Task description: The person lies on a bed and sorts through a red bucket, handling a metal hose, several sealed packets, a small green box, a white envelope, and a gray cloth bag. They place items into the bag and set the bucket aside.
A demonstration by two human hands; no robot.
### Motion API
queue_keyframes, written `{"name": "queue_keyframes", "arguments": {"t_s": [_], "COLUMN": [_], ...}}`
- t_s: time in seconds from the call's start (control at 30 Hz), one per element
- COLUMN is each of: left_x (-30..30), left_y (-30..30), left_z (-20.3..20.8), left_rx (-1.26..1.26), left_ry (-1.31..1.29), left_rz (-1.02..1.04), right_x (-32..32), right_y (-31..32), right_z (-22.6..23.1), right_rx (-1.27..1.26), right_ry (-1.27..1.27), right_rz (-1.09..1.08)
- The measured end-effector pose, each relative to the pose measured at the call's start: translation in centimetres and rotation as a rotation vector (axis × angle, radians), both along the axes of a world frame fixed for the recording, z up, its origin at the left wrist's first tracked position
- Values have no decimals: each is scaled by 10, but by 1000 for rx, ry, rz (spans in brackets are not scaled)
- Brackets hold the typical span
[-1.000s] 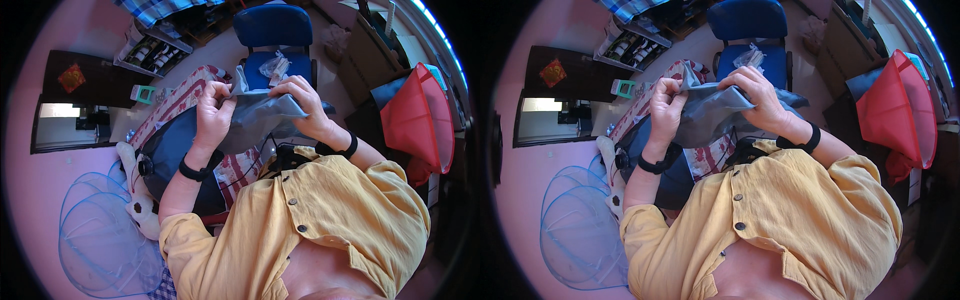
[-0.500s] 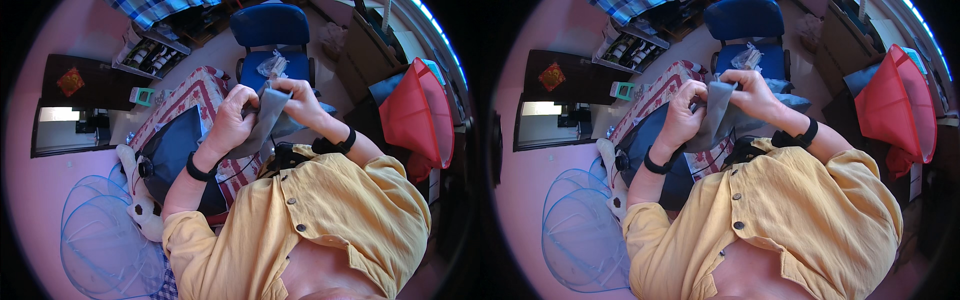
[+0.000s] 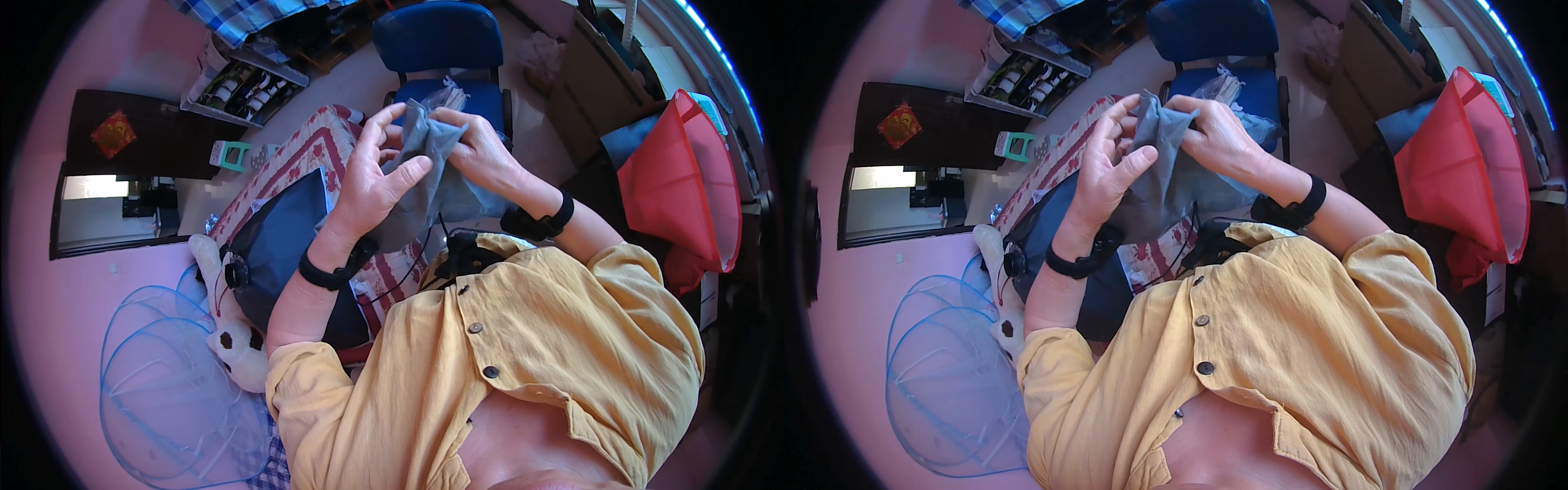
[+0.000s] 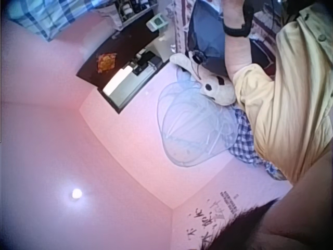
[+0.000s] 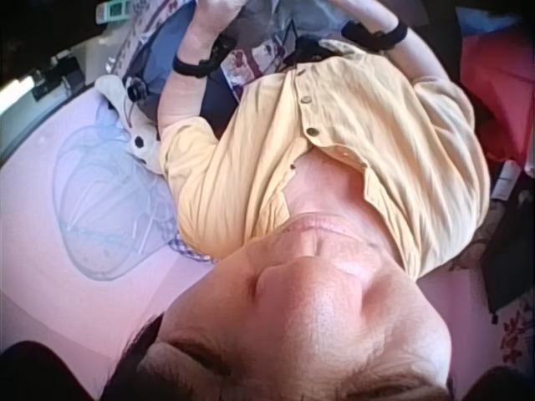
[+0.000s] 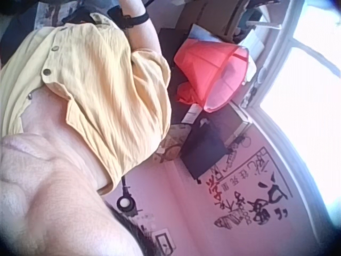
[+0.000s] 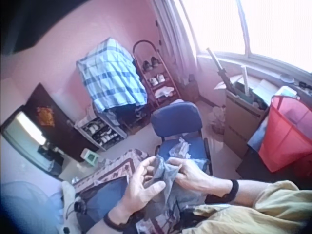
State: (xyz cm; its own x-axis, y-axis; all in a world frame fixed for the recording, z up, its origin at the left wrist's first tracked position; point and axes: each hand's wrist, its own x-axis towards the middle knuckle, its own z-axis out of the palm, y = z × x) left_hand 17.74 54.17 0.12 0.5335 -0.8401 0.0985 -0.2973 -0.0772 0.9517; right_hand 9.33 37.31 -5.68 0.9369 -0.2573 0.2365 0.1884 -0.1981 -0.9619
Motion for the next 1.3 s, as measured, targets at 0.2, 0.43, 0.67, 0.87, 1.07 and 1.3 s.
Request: {"name": "queue_keyframes", "arguments": {"t_s": [0.2,0.43,0.67,0.87,1.07,1.3], "left_x": [14,39,60,108,122,134], "left_y": [-6,11,-7,24,96,55], "left_z": [6,42,82,87,-30,-126], "left_rx": [199,47,-41,-330,-101,-214], "left_ry": [-644,-534,-758,-867,93,587], "left_rz": [129,204,166,441,635,185], "right_x": [11,15,42,49,47,51], "right_y": [-7,-44,-48,-71,-108,-114], "right_z": [7,-26,-57,-31,-7,-3], "right_rx": [-255,-818,-221,430,743,1273], "right_ry": [-14,170,47,97,13,91], "right_rz": [62,64,232,155,290,608]}}
